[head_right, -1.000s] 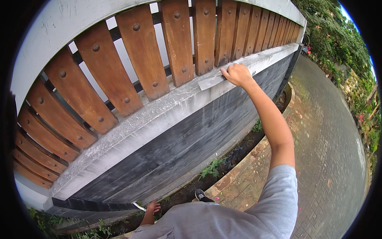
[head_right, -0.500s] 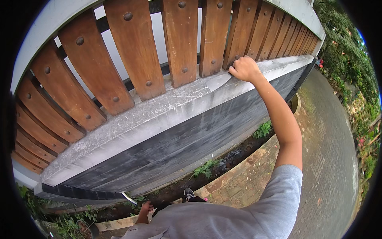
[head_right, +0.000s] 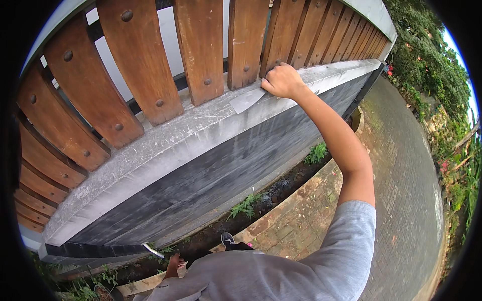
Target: The person is using a putty knife to scrape off dirt or old paint from the top edge of a concrete wall.
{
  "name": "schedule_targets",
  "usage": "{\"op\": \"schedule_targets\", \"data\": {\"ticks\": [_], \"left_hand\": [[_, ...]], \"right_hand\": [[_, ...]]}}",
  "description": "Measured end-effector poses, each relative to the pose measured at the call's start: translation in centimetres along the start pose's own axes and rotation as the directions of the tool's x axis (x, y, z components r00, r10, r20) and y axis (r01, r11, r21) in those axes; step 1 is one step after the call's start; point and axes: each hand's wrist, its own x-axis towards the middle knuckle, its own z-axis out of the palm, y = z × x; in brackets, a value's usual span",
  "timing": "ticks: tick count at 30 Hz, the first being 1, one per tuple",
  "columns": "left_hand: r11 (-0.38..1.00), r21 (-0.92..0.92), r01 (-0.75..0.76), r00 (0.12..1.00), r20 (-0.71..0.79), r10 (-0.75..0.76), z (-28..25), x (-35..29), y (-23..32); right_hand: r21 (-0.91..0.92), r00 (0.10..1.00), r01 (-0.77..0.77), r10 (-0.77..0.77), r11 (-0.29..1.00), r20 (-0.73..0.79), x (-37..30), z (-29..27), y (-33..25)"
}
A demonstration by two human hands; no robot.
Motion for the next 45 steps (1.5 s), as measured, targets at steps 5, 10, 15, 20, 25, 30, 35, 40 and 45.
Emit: {"op": "schedule_targets", "data": {"ticks": [5,10,15,20,25,30,35,40,45], "left_hand": [[0.978,0.037,-0.203,0.977,0.066,0.201,2.3,-1.8,4.2],[0.981,0.079,-0.177,0.982,0.073,0.172,2.5,-1.6,4.7],[0.984,0.054,-0.168,0.984,0.070,0.164,3.2,-0.3,3.3],[0.998,0.054,-0.031,0.998,0.055,0.028,1.6,2.2,0.1],[0.997,-0.042,-0.067,0.998,0.010,0.068,2.2,1.4,-0.6],[1.000,0.006,-0.030,0.999,0.018,0.030,1.2,1.6,-1.4],[0.990,-0.094,-0.107,0.991,-0.091,0.099,2.6,1.7,-0.8],[0.989,0.005,-0.150,0.982,-0.112,0.149,5.9,3.5,0.3],[0.897,0.202,-0.393,0.912,-0.035,0.408,7.6,2.2,3.2]], "right_hand": [[-0.123,0.993,-0.094,0.103,0.988,0.065,-2.2,-0.5,3.0],[-0.031,0.998,0.029,-0.031,0.999,-0.046,0.8,-0.3,-2.2],[-0.087,0.993,-0.106,0.110,0.991,0.049,-0.8,-1.7,-0.7],[0.024,1.000,-0.001,0.001,1.000,-0.028,1.8,-1.3,-6.3],[-0.082,0.983,-0.146,0.153,0.986,0.097,-0.2,-2.8,-3.5],[-0.042,1.000,-0.006,0.006,0.999,-0.003,2.3,-2.9,-7.9],[-0.042,0.995,-0.094,0.096,0.995,0.033,1.3,-3.5,-8.4],[0.036,0.995,-0.097,0.098,0.995,-0.033,4.1,-4.9,-14.8],[0.056,0.992,-0.119,0.121,0.991,-0.043,2.9,-4.0,-13.5]]}}
